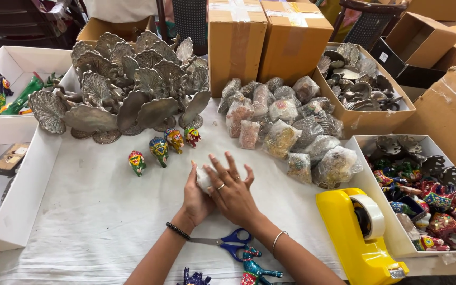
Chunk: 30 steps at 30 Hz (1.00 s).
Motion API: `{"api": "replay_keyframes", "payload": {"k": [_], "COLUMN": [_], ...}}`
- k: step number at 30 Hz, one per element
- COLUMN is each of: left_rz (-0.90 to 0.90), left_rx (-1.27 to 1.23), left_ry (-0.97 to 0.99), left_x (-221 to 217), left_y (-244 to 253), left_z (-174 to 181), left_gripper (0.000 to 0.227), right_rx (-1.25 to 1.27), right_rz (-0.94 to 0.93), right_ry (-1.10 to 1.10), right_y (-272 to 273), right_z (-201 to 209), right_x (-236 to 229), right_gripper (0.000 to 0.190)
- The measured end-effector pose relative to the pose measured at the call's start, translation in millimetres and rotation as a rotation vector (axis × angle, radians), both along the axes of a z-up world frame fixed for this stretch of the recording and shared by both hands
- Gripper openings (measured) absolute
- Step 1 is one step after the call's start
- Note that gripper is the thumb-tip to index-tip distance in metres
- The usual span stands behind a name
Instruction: Cleaning small decorative elephant figurines with a white cloth.
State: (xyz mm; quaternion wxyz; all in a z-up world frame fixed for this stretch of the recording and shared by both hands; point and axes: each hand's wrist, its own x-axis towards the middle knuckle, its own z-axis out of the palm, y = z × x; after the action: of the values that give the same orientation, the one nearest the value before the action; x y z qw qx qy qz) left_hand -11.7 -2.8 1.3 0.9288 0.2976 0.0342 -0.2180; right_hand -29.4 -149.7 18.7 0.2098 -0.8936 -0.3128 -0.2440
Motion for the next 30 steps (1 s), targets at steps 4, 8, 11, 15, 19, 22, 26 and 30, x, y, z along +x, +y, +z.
{"api": "replay_keyframes", "payload": {"k": [4,8,11,15,19,22,26,30], "left_rz": [0.009,0.088,0.069,0.015,0.062,0.032,-0.053,-0.021], "left_rx": [-0.034,-0.14,-0.078,-0.098,-0.149,-0.021,0.106,0.093], "left_ry": [0.032,0.07,-0.003,-0.056,-0.038,-0.119,-0.195,-0.304], "left_x": [0,6,16,5,1,-4,-5,-3], "left_y": [0,2,4,-3,-2,-5,-8,-8], "left_z": [-6,-18,-50,-27,-8,5,-3,-12], "left_gripper": [0.091,0.092,0.092,0.098,0.1,0.1,0.095,0.089], "right_rx": [0.004,0.001,0.008,0.022,0.018,0.082,0.228,0.317], "right_rz": [-0.084,-0.077,-0.04,-0.117,-0.117,0.023,0.16,0.157], "right_ry": [-0.045,-0.028,0.004,-0.055,-0.038,0.101,0.251,0.324], "right_y": [-6,-5,-5,-17,-17,-12,-15,-23], "right_z": [5,0,-6,-2,-11,-5,7,9], "right_x": [5,5,10,22,24,17,17,23], "right_gripper": [0.051,0.052,0.052,0.049,0.05,0.056,0.061,0.05]}}
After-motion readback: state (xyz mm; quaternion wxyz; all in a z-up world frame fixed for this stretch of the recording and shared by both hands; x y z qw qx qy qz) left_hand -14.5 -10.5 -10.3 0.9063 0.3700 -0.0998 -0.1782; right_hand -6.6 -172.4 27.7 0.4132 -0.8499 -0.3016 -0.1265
